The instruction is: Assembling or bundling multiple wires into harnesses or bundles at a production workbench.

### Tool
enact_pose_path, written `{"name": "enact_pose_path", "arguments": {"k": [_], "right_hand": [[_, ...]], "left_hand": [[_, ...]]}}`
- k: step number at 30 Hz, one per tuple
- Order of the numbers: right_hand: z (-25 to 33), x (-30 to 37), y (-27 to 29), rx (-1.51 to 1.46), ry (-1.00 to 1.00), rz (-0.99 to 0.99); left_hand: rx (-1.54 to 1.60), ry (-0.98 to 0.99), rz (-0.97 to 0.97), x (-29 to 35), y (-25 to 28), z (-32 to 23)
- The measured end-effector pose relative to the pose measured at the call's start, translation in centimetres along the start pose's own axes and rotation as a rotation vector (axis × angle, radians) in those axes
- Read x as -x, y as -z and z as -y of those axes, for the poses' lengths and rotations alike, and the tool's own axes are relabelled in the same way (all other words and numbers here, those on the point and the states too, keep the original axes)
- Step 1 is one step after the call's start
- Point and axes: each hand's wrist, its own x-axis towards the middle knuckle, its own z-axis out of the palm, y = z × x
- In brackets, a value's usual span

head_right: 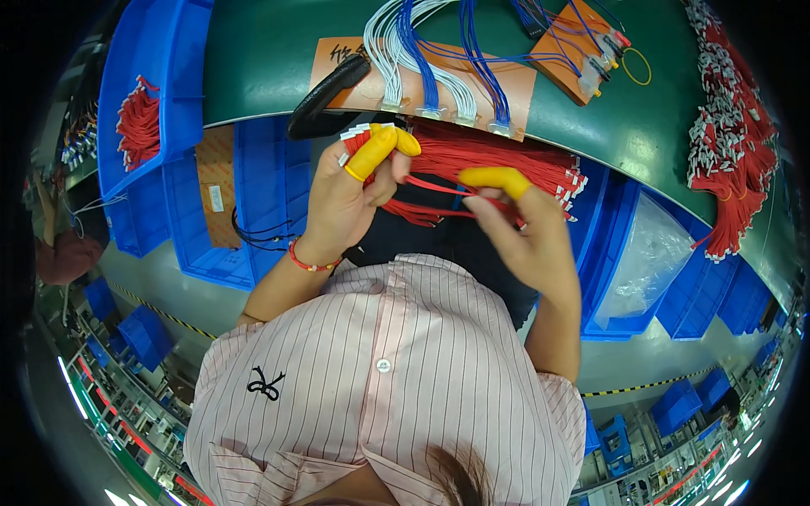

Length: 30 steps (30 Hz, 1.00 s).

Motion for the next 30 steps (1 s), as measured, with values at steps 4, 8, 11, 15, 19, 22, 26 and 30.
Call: {"name": "enact_pose_path", "arguments": {"k": [4, 8, 11, 15, 19, 22, 26, 30], "right_hand": [[-2.0, 1.0, 2.5, -0.297, -0.138, -0.138], [-3.7, 0.7, 2.6, -0.893, -0.007, -0.078], [-3.6, 0.3, 1.0, -1.009, -0.015, -0.06], [-2.6, -0.7, -1.5, -0.956, -0.013, -0.076], [-1.7, -1.4, -2.5, -0.774, -0.065, -0.169], [-1.6, -1.8, -2.0, -0.783, -0.088, -0.248], [-1.5, -1.9, -2.0, -0.775, -0.101, -0.372], [-1.3, -2.2, -2.2, -0.765, -0.122, -0.407]], "left_hand": [[-0.084, -0.034, -0.06, -0.7, 0.4, 0.2], [-0.097, -0.044, -0.096, -0.9, 0.6, 0.1], [-0.112, -0.034, -0.106, -0.9, 0.4, -0.2], [-0.155, -0.029, -0.108, -1.1, 0.3, -0.6], [-0.105, -0.045, -0.163, -1.3, -0.1, -0.5], [0.024, -0.062, -0.179, -1.3, -0.6, -0.5], [0.03, 0.033, -0.041, -1.5, 0.5, -1.2], [0.043, 0.099, 0.06, -1.2, 1.2, -2.0]]}}
